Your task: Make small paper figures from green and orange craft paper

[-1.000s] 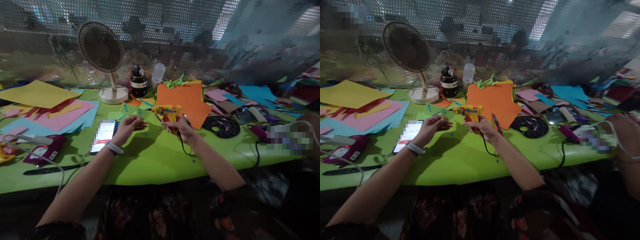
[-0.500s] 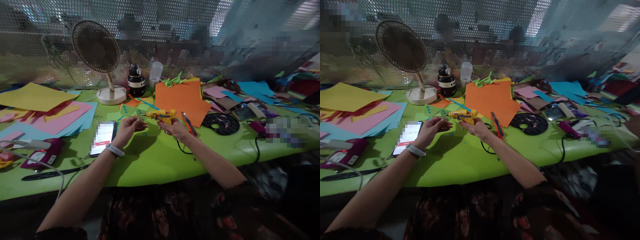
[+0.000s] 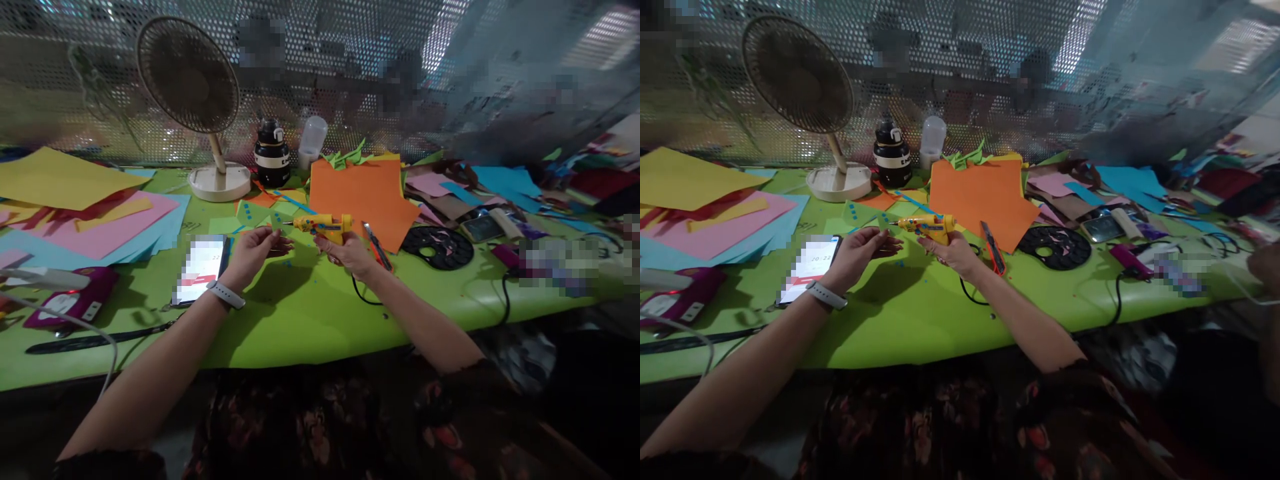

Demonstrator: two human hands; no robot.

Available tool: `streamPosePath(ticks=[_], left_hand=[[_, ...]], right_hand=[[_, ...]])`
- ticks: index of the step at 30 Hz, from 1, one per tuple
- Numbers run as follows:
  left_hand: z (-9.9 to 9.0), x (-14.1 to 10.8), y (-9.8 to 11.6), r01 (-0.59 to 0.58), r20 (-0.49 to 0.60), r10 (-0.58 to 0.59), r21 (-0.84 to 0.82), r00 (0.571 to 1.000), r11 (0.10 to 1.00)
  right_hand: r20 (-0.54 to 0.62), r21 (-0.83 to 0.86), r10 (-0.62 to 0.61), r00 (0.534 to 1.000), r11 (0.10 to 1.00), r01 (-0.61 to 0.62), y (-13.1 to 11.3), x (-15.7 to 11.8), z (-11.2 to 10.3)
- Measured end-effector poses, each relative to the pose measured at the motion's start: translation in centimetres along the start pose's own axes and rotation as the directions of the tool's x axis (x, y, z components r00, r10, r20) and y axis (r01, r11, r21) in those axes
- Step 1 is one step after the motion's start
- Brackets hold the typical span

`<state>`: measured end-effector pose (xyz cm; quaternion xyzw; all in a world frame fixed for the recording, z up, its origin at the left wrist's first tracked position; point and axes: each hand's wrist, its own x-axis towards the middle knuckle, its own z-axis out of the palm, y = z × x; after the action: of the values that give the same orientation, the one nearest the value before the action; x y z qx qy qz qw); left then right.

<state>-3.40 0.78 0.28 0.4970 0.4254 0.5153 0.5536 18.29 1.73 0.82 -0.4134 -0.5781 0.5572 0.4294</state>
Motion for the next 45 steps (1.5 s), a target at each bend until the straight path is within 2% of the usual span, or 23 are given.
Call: streamPosePath(ticks=[7,13,19,45], left_hand=[[0.1,-0.1,0.1,-0.007,-0.003,0.008,0.025,1.000,1.000],[0.3,-0.1,0.1,-0.004,0.000,0.004,0.026,1.000,1.000],[0.3,-0.1,0.0,-0.018,0.002,0.018,0.029,1.000,0.999],[0.2,-0.1,-0.2,-0.043,0.017,0.042,0.051,0.999,0.998]], right_hand=[[0.022,0.008,-0.026,0.999,1.000,0.026,0.6,0.2,0.1],[0.033,-0.005,-0.042,0.999,0.999,0.043,-0.1,0.1,0.3],[0.001,-0.016,-0.017,1.000,1.000,0.017,-0.6,-0.2,0.6],[0.022,-0.096,-0.023,1.000,0.995,0.025,-0.2,-0.1,0.2]])
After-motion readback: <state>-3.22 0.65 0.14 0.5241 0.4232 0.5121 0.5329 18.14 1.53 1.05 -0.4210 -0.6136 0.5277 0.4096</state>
